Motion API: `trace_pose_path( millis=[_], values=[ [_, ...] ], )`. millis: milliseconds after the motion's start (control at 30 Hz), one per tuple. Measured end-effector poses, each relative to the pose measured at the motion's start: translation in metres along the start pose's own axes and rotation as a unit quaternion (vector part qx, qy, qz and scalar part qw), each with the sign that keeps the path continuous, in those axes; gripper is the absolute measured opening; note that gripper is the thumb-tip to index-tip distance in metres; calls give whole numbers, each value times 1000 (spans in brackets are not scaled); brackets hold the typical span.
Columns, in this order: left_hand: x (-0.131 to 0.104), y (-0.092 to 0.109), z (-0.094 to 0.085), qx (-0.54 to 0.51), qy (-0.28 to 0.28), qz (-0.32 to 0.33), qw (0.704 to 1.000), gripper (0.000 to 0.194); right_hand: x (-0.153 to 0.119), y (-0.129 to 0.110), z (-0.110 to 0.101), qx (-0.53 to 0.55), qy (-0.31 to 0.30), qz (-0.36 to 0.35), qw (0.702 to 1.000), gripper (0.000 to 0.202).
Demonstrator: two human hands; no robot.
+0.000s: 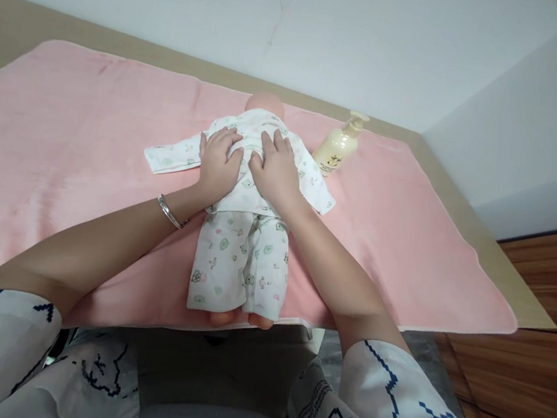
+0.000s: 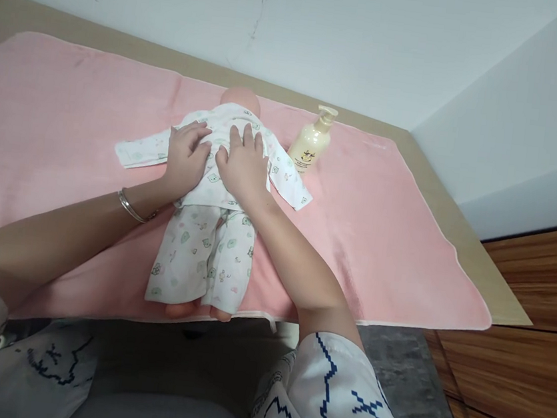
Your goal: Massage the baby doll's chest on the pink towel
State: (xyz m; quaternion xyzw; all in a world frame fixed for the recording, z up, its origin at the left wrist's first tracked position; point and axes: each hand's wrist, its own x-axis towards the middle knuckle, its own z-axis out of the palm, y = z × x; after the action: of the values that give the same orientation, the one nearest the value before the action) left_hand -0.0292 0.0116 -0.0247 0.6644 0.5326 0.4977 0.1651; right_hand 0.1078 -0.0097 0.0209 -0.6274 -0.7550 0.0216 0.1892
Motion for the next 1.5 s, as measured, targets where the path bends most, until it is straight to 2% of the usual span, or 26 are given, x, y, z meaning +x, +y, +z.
trace_pose_path(
  millis=[400, 500, 733, 967, 1500],
  values=[
    [-21, 14, 2, 6, -14, -5, 1000, 31, -21, -3, -6, 2, -9, 21, 1000, 57],
    [-21, 14, 2, 3, -18, -5, 1000, 31, -21, -4, -7, -12, -17, 29, 999, 57],
    [-14, 11, 1, 16, -13, 2, 1000, 29, -11, 5, -3, -5, 17, -10, 1000, 57],
    [-13, 11, -1, 11, -7, 2, 1000, 29, -8, 3, -8, -6, 7, -18, 1000, 57],
    [-16, 12, -4, 21, -7, 7, 1000, 28, -13, -3, -9, 11, 2, 9, 1000, 57]
  ],
)
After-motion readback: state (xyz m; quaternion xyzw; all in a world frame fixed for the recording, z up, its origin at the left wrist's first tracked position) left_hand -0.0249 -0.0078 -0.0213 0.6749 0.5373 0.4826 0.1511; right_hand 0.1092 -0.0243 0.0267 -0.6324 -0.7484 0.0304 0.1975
